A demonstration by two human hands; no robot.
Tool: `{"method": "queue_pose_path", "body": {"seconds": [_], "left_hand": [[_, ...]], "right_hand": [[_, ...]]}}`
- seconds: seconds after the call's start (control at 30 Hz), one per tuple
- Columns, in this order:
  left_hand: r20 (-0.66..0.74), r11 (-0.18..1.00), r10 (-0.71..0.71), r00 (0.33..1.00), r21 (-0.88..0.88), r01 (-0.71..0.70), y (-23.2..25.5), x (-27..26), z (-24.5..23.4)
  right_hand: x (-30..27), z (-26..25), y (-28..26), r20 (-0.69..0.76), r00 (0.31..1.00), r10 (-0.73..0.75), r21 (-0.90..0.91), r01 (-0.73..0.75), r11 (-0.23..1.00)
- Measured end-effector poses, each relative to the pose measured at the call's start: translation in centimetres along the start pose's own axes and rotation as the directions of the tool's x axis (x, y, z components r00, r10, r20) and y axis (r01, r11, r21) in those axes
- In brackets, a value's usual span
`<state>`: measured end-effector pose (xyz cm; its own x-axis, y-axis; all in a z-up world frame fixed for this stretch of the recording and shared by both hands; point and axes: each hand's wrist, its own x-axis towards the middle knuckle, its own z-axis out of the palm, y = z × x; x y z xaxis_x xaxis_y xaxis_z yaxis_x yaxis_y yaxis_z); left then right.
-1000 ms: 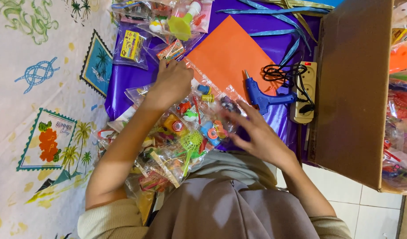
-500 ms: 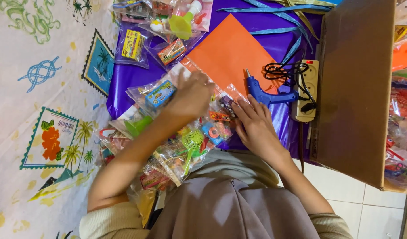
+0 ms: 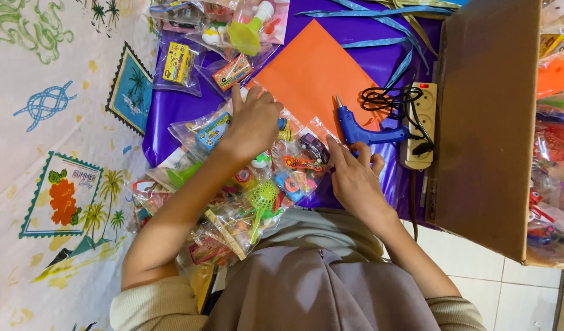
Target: The person applies glue to small packaged toys with a glue gun, attaches them to a sheet, and sorts through a cardboard box filled with various toy packages.
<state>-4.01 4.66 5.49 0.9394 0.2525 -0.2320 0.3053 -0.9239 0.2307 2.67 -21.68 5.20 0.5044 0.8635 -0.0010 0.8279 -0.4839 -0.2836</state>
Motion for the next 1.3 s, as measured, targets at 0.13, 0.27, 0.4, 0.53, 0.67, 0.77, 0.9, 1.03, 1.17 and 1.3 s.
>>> {"method": "queue_pose_path", "body": {"seconds": [0.13,0.27,0.4,0.53,0.67,0.77,0.9,1.03,1.17,1.3], "left_hand": [[0.04,0.999,-0.031,0.999,0.012,0.03,-0.3,0.0,0.2],[0.025,0.996,-0.067,0.997,-0.064,0.069,-0.8,-0.6,-2.0],[-0.122,0.991,-0.133,0.983,-0.042,0.129,-2.1,-1.6,-3.7],[-0.173,0.989,-0.137,0.975,-0.084,0.124,-4.4,-2.1,-3.9],[-0.151,0.997,-0.046,0.987,-0.068,0.036,-4.2,-1.7,-2.6],[-0.092,0.996,0.082,0.992,-0.03,-0.085,-2.0,-0.9,-0.1],[-0.084,0.96,0.279,0.957,-0.015,-0.281,3.5,-0.4,2.0],[-0.156,0.956,0.292,0.944,0.054,-0.287,7.7,1.1,5.3],[-0.295,0.941,0.33,0.897,0.176,-0.288,9.4,1.9,6.9],[-0.091,0.932,0.281,0.955,0.263,-0.249,11.3,0.2,3.3]], "right_hand": [[0.4,-0.5,-0.4,-0.017,0.999,-0.048,-0.032,0.047,0.998],[0.6,-0.3,-0.6,-0.052,0.996,-0.069,-0.089,0.064,0.994],[0.9,-0.5,-0.2,-0.06,0.994,-0.089,-0.037,0.086,0.996],[1.1,-1.6,-0.8,-0.058,0.992,-0.112,-0.053,0.109,0.993],[1.1,-1.1,0.0,-0.07,0.987,-0.143,-0.063,0.138,0.988],[1.1,-0.9,0.4,-0.076,0.985,-0.155,-0.068,0.15,0.986],[1.0,-0.9,0.6,-0.036,0.988,-0.151,-0.012,0.15,0.989],[0.7,-1.9,0.9,0.013,0.988,-0.152,-0.016,0.152,0.988],[-0.2,-2.7,1.7,0.03,0.991,-0.128,-0.011,0.128,0.992],[-0.8,-5.6,1.6,-0.007,0.992,-0.124,0.011,0.124,0.992]]}}
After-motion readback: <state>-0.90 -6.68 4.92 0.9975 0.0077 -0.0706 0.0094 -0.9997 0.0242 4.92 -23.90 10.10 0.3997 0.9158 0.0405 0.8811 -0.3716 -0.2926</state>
